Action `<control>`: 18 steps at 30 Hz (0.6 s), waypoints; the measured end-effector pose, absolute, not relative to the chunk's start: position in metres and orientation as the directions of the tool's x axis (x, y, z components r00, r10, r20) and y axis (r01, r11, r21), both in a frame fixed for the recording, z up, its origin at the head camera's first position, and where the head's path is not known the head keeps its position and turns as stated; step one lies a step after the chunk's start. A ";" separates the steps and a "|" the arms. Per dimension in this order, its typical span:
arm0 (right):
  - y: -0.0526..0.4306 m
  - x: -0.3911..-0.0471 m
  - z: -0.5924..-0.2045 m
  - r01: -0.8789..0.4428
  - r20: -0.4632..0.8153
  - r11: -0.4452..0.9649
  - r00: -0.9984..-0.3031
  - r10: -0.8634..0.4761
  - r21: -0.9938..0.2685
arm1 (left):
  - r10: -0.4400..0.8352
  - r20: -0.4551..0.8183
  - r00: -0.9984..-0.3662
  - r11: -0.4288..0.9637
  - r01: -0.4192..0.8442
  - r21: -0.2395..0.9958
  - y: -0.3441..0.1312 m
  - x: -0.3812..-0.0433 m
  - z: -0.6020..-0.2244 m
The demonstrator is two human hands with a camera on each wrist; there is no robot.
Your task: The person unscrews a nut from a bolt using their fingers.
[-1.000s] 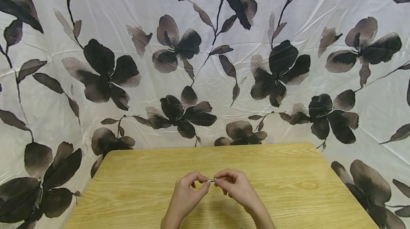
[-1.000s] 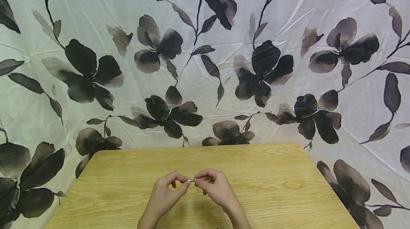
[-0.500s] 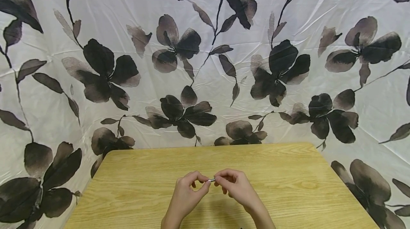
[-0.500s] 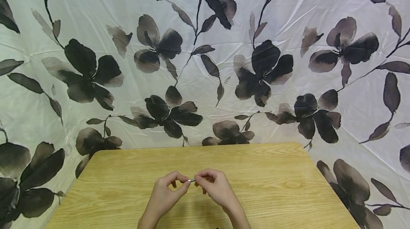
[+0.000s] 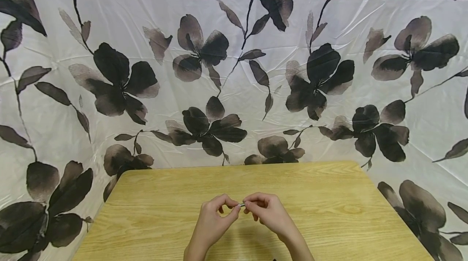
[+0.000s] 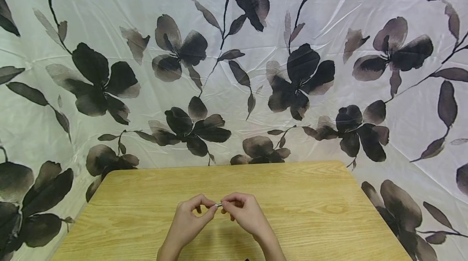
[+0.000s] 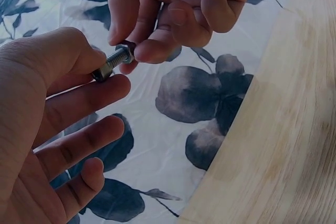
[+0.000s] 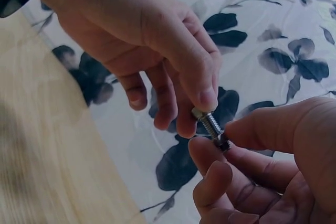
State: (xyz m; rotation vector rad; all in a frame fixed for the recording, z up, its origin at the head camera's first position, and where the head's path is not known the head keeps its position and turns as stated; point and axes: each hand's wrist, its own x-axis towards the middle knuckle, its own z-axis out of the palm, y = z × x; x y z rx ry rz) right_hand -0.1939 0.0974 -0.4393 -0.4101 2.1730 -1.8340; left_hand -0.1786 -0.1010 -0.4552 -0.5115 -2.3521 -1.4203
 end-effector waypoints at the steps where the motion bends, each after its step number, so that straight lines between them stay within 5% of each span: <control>1: 0.098 -0.194 -0.440 -0.045 -0.019 0.157 -0.923 -0.384 -0.987 | 0.127 0.465 -0.876 0.434 0.471 0.768 -0.101 -0.179 -0.455; 18: 0.096 -0.193 -0.441 -0.079 0.019 0.147 -0.929 -0.369 -0.986 | 0.113 0.504 -0.857 0.440 0.498 0.748 -0.102 -0.179 -0.457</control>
